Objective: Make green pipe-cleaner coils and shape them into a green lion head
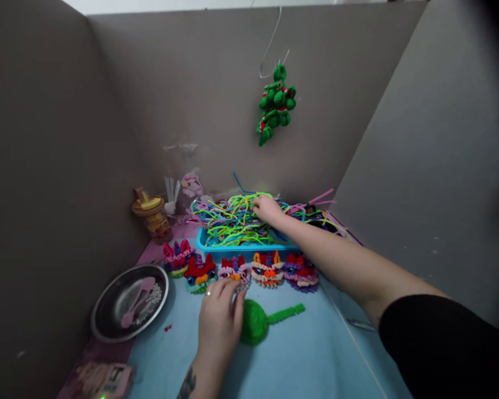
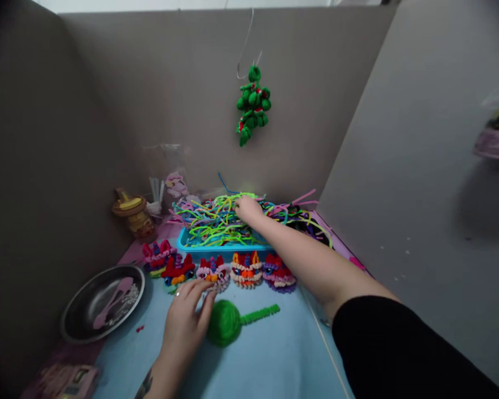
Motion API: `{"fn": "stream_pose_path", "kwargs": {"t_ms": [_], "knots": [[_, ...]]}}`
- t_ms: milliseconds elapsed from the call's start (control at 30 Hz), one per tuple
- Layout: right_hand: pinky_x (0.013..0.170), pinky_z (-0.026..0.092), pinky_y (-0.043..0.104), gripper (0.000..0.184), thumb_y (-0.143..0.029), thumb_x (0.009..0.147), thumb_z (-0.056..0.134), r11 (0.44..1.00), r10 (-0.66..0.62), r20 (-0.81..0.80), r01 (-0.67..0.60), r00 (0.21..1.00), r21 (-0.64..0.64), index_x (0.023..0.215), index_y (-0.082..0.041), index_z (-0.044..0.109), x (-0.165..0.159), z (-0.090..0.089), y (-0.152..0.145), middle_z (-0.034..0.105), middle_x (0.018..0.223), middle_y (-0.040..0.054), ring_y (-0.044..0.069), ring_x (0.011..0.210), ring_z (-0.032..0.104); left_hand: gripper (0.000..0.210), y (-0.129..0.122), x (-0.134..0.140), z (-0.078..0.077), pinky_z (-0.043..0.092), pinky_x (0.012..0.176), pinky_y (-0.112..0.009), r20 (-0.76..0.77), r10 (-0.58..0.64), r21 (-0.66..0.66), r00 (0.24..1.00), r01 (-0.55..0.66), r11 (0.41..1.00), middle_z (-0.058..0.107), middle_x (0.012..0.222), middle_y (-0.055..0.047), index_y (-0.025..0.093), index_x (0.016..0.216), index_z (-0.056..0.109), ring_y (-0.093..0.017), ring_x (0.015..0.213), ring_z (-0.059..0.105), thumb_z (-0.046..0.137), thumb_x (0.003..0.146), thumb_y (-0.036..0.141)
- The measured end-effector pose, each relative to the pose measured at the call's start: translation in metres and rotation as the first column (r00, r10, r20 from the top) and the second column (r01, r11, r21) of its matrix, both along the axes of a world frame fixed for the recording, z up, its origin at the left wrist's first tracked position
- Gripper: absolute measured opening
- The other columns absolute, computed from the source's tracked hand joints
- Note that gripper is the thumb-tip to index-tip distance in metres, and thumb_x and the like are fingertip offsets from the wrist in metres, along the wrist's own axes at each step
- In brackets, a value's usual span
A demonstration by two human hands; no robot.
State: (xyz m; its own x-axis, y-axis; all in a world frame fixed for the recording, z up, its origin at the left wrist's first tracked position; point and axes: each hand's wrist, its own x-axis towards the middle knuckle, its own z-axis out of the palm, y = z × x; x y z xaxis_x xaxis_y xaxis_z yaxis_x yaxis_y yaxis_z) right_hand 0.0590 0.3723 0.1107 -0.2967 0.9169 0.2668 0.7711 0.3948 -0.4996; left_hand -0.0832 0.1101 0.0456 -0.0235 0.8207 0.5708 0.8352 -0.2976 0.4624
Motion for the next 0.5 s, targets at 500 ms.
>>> {"fn": "stream_pose_path", "kwargs": {"t_ms": [500], "knots": [[0.067,0.051,0.026,0.025,-0.033,0.094,0.043,0.968,0.009,-0.935,-0.236,0.356,-0.081,0.079,-0.019,0.059,0.044,0.077,0.022,0.066,0.074,0.0017,0.013,0.074,0.066,0.016,-0.001,0.003,-0.001,0.051,0.079,-0.038,0.044,-0.021,0.003,0.999,0.021,1.0,0.068,0.094,-0.008,0.02,0.096,0.066,-0.023,0.089,0.062,0.052,0.086,0.019]]}}
